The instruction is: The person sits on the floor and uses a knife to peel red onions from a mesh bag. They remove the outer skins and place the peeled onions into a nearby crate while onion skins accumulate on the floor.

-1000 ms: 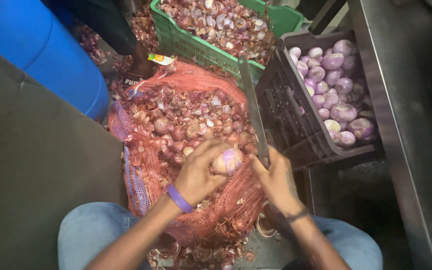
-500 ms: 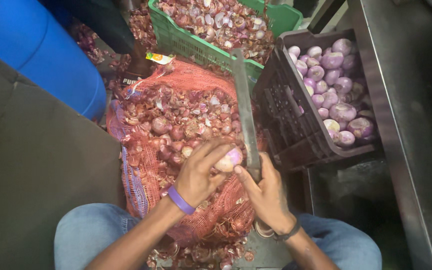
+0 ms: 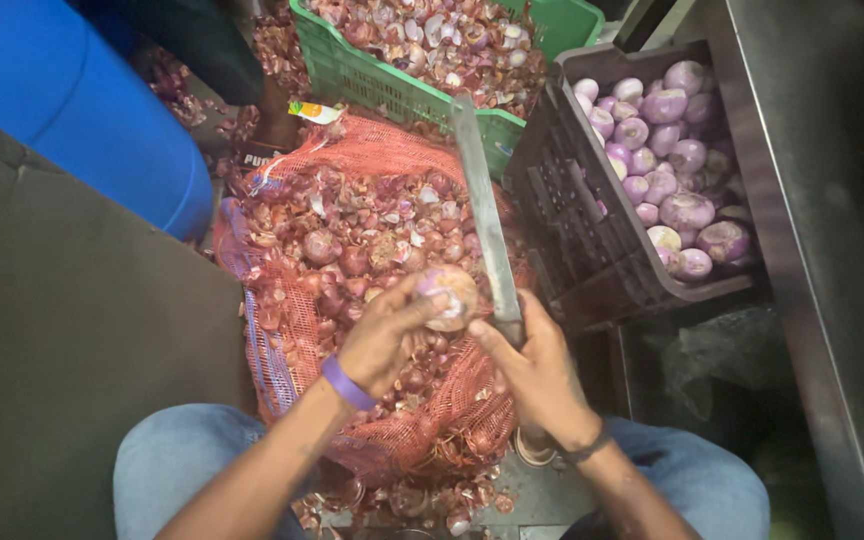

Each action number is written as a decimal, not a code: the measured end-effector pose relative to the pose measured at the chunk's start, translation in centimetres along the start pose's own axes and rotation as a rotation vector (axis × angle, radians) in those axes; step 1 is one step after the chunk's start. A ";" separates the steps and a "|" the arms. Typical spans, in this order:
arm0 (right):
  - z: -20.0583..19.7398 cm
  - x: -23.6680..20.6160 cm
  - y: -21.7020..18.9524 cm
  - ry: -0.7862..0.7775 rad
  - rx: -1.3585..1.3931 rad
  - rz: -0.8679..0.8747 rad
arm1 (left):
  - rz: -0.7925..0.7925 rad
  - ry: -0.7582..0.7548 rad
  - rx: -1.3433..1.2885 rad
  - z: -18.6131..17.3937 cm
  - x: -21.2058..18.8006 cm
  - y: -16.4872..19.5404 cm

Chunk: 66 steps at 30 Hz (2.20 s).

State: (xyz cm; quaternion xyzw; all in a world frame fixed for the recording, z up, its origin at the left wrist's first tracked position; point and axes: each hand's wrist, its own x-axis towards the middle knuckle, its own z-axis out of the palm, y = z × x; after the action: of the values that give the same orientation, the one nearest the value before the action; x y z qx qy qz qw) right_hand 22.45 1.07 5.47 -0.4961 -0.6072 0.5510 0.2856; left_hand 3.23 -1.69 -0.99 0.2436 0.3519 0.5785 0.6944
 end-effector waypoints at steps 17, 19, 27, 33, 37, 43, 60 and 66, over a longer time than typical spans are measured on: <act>0.4 -1.4 -0.2 0.023 -0.449 -0.337 | -0.019 -0.114 -0.328 0.9 -0.5 2.0; 0.4 -1.4 -0.1 0.009 -0.431 -0.440 | -0.018 -0.106 -0.340 0.6 -0.4 1.5; 0.5 -1.0 1.7 0.013 -0.699 -0.569 | -0.001 -0.077 -0.213 -0.3 0.2 -0.2; -0.7 1.6 1.4 0.069 -0.773 -0.338 | -0.058 -0.047 -0.304 -0.9 -0.1 0.2; -0.4 0.5 0.7 0.075 -0.631 -0.470 | 0.013 -0.082 -0.312 -1.3 0.0 0.2; 0.3 -1.0 -0.4 0.008 -0.773 -0.535 | 0.248 0.048 0.005 -0.8 0.9 -1.1; -0.1 -0.4 0.1 0.039 -0.541 -0.526 | 0.468 0.137 0.718 0.6 -0.4 0.8; 0.1 0.8 0.8 0.100 -0.439 -0.428 | 0.249 -0.003 0.693 1.4 -1.1 0.8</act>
State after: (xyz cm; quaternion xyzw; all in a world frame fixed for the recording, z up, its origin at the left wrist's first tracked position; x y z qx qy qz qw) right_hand 22.32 1.67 4.48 -0.4335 -0.7874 0.3089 0.3107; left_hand 3.74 -2.50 0.70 0.5061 0.4938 0.5047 0.4953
